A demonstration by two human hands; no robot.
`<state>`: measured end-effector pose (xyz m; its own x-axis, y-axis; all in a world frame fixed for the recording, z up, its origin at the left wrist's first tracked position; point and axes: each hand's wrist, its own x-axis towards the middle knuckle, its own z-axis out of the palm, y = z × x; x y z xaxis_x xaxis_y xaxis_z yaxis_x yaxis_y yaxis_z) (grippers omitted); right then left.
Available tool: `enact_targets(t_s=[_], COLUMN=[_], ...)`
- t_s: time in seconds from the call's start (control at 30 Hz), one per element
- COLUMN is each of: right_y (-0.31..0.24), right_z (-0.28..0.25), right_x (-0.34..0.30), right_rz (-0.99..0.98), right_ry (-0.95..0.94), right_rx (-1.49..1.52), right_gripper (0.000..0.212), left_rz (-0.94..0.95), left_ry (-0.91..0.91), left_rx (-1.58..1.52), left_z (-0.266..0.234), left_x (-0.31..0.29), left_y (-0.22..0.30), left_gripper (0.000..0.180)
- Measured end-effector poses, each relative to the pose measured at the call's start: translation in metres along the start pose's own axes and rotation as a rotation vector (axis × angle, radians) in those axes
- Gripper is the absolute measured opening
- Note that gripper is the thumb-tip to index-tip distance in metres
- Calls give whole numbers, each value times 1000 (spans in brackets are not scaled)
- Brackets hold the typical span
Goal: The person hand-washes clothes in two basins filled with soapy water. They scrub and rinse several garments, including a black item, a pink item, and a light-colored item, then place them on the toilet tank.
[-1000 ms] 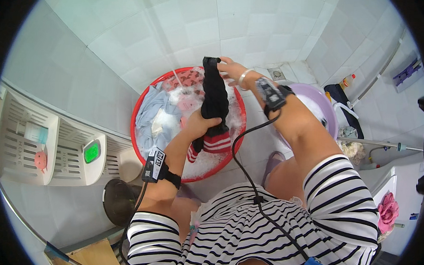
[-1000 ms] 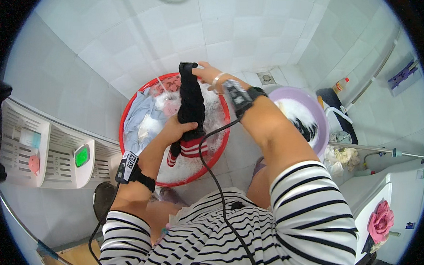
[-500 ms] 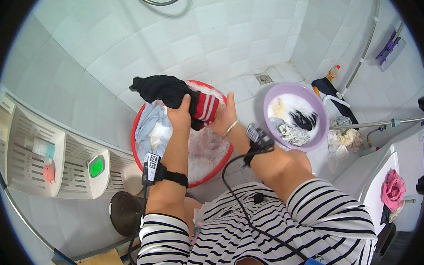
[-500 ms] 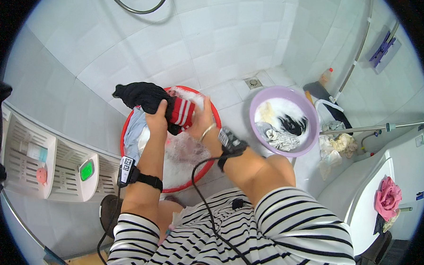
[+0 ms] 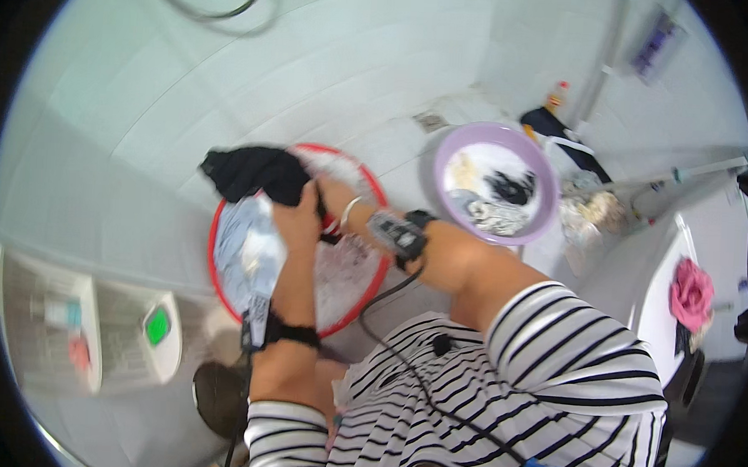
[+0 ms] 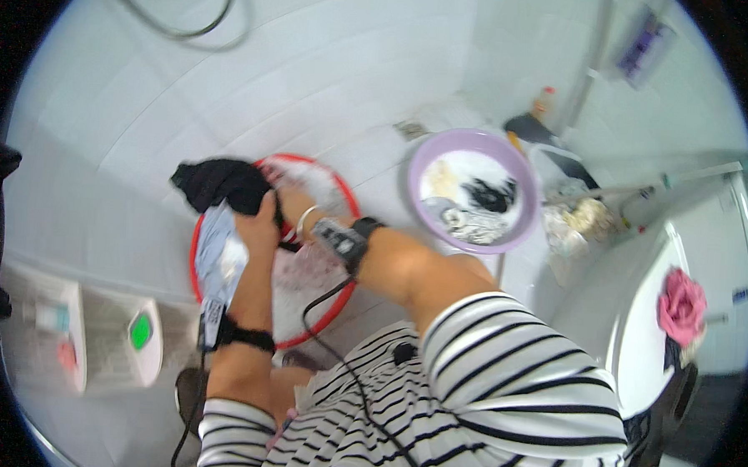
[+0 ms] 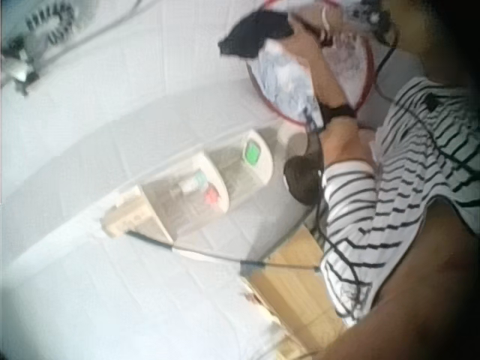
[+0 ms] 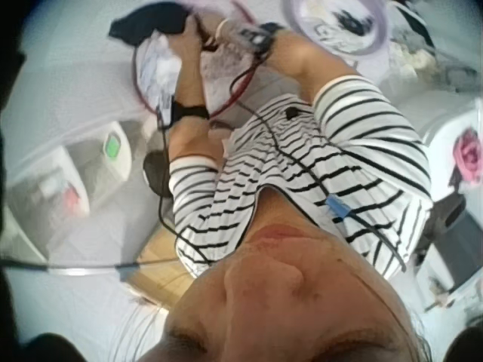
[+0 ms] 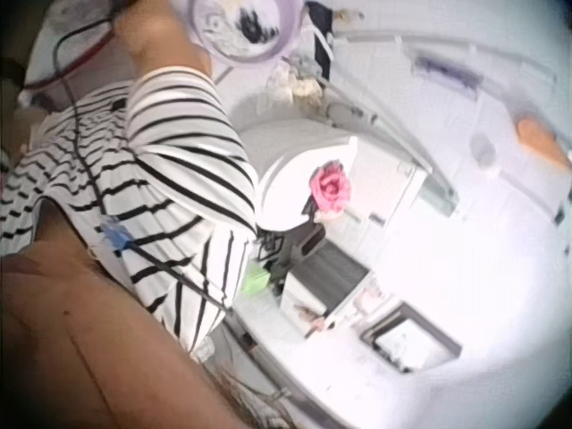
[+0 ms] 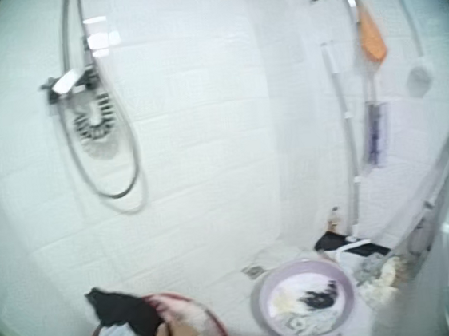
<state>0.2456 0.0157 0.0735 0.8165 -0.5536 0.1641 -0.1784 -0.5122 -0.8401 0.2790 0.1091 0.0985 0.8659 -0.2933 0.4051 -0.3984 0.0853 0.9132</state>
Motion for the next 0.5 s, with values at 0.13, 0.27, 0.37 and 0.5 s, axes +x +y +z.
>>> enact_targets(t_s=[0.13, 0.27, 0.37, 0.5], right_y=[5, -17, -28, -11], right_z=[-18, -92, -175, -326], right_x=[-2, -22, -52, -142], right_rz=[64, 575, 486, 334], right_ry=[-295, -477, -93, 147], right_rx=[672, 1180, 970, 673], right_gripper=[28, 51, 21, 22], left_rz=[-400, -788, -744, -396], left_ry=[-126, -461, -616, -1221], left_rx=[15, -668, -205, -64], left_z=[-2, 24, 58, 108], left_x=[9, 16, 4, -33], left_y=[-7, 38, 91, 137], left_gripper=[36, 62, 70, 70])
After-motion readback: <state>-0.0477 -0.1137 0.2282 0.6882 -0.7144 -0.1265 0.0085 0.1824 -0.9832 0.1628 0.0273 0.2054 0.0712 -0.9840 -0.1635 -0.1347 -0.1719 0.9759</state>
